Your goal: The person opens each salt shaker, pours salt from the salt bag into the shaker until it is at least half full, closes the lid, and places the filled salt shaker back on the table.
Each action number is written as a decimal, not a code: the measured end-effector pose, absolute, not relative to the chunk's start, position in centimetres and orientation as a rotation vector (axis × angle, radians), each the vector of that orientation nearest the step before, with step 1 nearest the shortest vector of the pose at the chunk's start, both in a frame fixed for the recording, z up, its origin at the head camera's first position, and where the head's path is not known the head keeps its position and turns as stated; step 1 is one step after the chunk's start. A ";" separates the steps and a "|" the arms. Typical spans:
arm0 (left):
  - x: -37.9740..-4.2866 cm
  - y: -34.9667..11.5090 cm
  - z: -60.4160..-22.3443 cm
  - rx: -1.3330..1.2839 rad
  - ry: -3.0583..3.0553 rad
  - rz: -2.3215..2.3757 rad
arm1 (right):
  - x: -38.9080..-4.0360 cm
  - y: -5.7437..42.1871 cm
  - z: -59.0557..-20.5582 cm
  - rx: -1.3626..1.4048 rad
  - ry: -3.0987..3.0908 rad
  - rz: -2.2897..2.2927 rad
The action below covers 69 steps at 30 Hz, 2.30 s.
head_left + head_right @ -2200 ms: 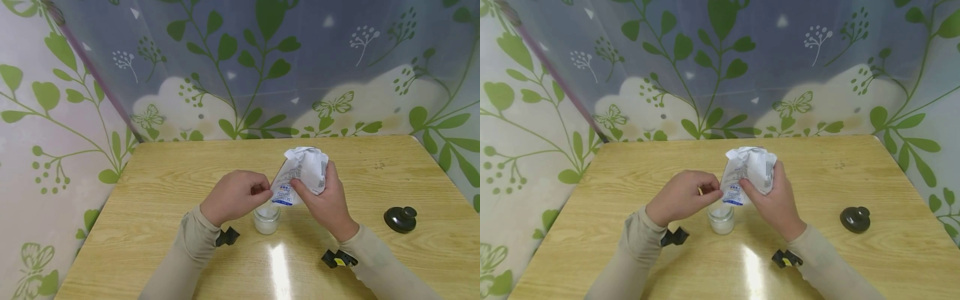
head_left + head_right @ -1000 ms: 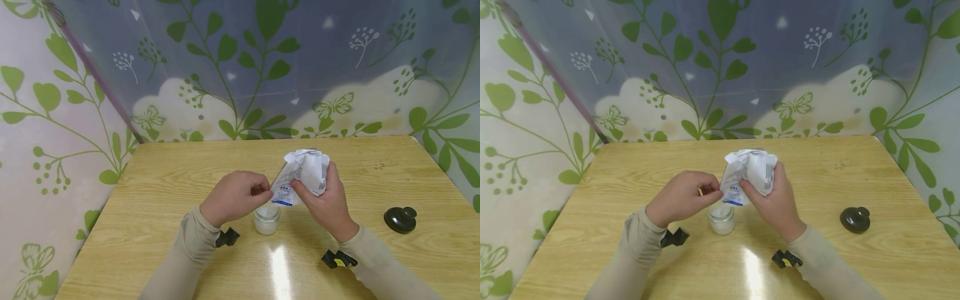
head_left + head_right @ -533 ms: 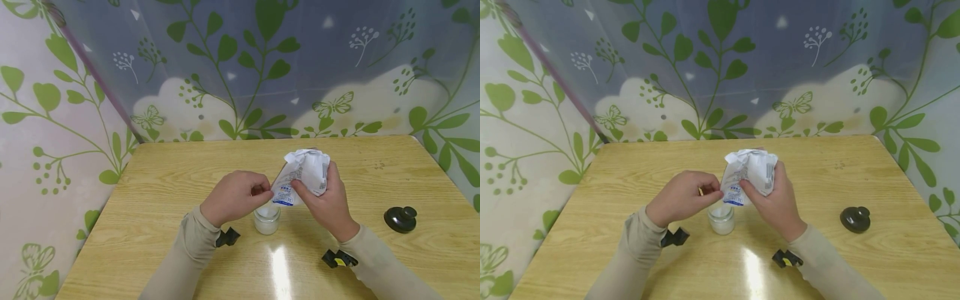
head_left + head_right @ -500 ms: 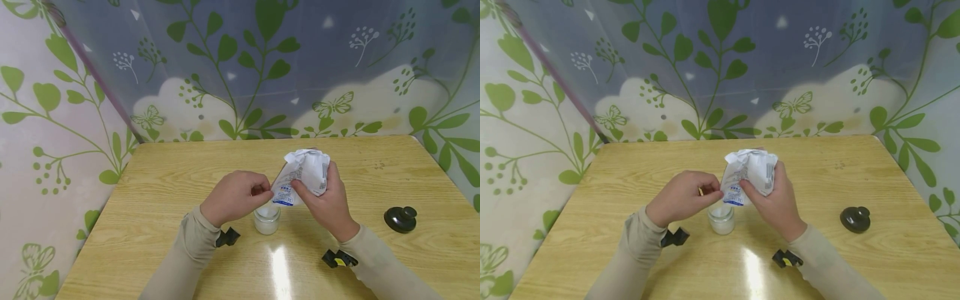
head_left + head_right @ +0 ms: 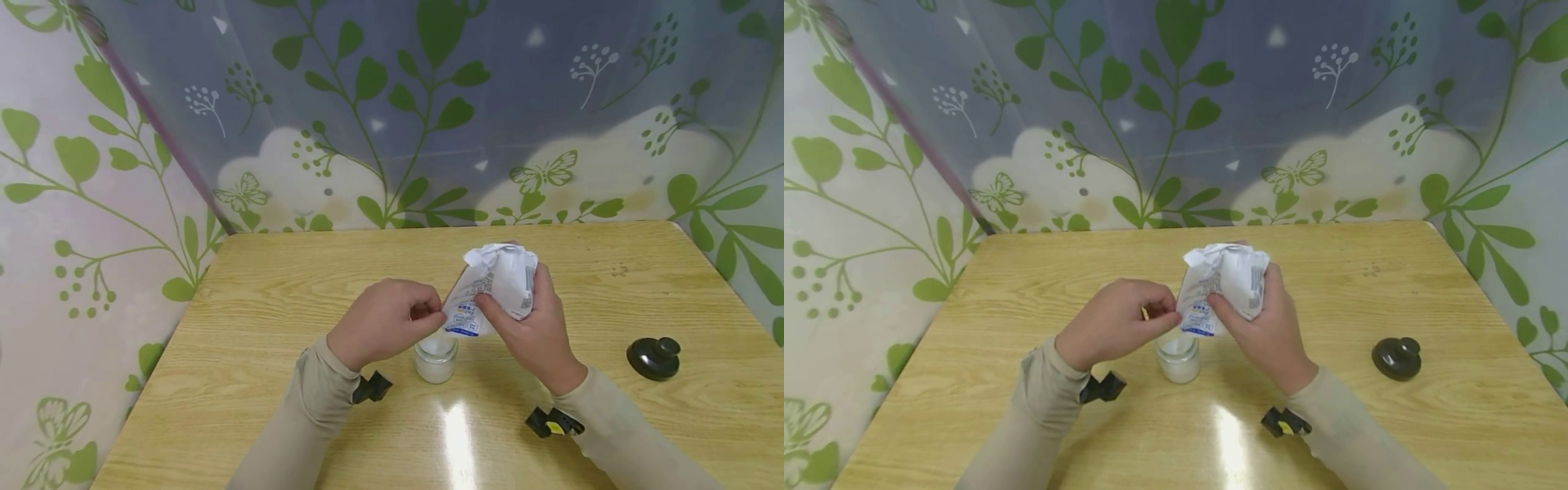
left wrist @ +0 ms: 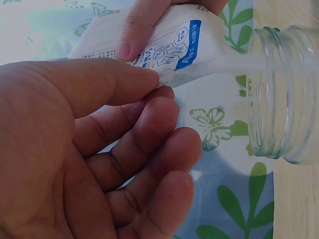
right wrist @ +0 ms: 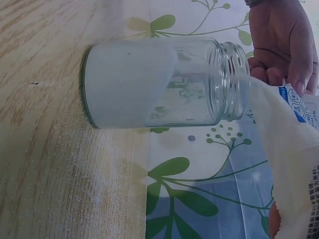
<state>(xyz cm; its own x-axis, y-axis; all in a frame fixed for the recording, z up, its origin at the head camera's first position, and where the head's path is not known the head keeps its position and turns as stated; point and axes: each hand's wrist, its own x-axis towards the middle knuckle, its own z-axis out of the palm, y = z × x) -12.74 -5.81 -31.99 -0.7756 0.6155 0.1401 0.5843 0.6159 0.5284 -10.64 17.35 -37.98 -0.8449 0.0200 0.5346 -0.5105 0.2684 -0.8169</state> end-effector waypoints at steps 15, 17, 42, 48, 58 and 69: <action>-12.7 -6.0 -31.9 1.077 2.793 0.865 | -10.5 17.3 -37.9 0.441 -2.140 1.586; -12.6 -6.0 -31.9 1.078 2.794 0.870 | -10.5 17.3 -37.8 0.439 -2.142 1.584; -12.6 -6.2 -31.8 1.106 2.790 0.869 | -10.4 17.1 -38.1 0.422 -2.154 1.596; -12.6 -6.2 -31.8 1.114 2.793 0.867 | -10.4 17.3 -38.2 0.415 -2.158 1.597; -12.6 -6.1 -31.8 1.097 2.792 0.857 | -10.4 17.3 -38.1 0.438 -2.135 1.601; -12.5 -6.0 -31.7 1.087 2.776 0.865 | -10.4 17.4 -37.9 0.461 -2.126 1.590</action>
<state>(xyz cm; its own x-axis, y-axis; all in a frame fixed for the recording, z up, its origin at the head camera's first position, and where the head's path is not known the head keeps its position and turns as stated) -12.50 -6.05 -31.66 -0.7543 0.6363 0.1616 0.6154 0.5996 0.5116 -10.38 17.41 -37.91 -0.8462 -0.0018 0.5329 -0.5117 0.2822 -0.8115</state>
